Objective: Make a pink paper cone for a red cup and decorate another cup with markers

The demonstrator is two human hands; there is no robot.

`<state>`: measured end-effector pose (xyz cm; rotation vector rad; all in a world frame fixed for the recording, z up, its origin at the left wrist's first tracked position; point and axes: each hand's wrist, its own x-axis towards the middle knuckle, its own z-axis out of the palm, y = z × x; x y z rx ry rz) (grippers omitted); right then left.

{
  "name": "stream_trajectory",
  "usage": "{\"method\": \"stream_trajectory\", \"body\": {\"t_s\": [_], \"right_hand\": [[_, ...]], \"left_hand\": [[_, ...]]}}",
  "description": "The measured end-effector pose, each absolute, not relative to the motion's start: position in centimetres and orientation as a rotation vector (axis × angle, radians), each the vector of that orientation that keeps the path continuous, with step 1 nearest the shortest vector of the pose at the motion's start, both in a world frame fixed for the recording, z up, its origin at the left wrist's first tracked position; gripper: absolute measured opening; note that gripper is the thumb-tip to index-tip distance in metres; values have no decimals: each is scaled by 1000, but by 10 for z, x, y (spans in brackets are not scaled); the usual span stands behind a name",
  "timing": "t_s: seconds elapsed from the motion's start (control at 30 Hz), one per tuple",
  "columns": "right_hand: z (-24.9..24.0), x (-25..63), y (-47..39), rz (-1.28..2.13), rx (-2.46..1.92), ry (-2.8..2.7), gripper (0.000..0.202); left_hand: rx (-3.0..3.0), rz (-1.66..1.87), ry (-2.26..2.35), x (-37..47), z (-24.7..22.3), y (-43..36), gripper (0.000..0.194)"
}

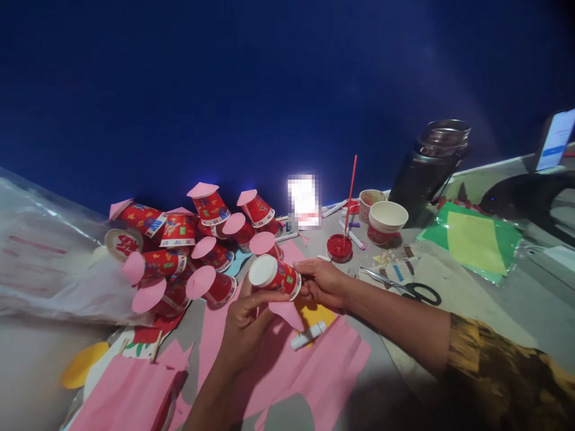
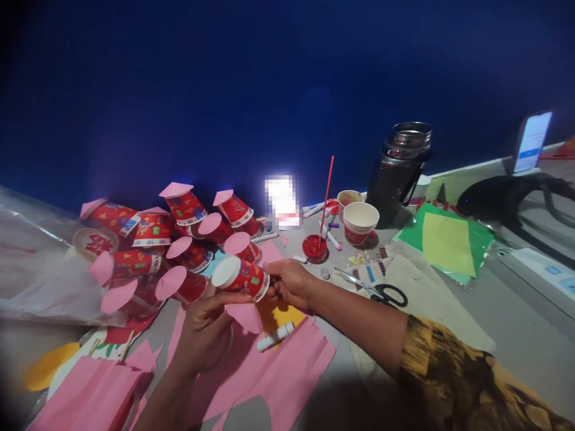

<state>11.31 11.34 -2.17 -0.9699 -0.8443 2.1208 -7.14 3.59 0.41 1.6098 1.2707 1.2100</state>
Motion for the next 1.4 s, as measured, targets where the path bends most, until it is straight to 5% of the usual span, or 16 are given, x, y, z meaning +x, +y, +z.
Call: {"method": "stream_trajectory", "body": {"t_s": [0.27, 0.43, 0.67, 0.97, 1.4], "right_hand": [[18, 143, 124, 1736, -1171, -1203, 15], [54, 177, 127, 1134, -1229, -1692, 23], [32, 218, 98, 739, -1569, -2242, 22], [32, 264, 81, 270, -2013, -2219, 29], [35, 236, 80, 411, -1921, -2477, 26]], "left_hand": [[1688, 1173, 1571, -67, -8, 42, 20], [1737, 1042, 1605, -77, -6, 42, 25], [1590, 1243, 1918, -84, 41, -5, 23], [676, 989, 1259, -32, 18, 12, 32], [622, 980, 1163, -27, 6, 17, 33]]}}
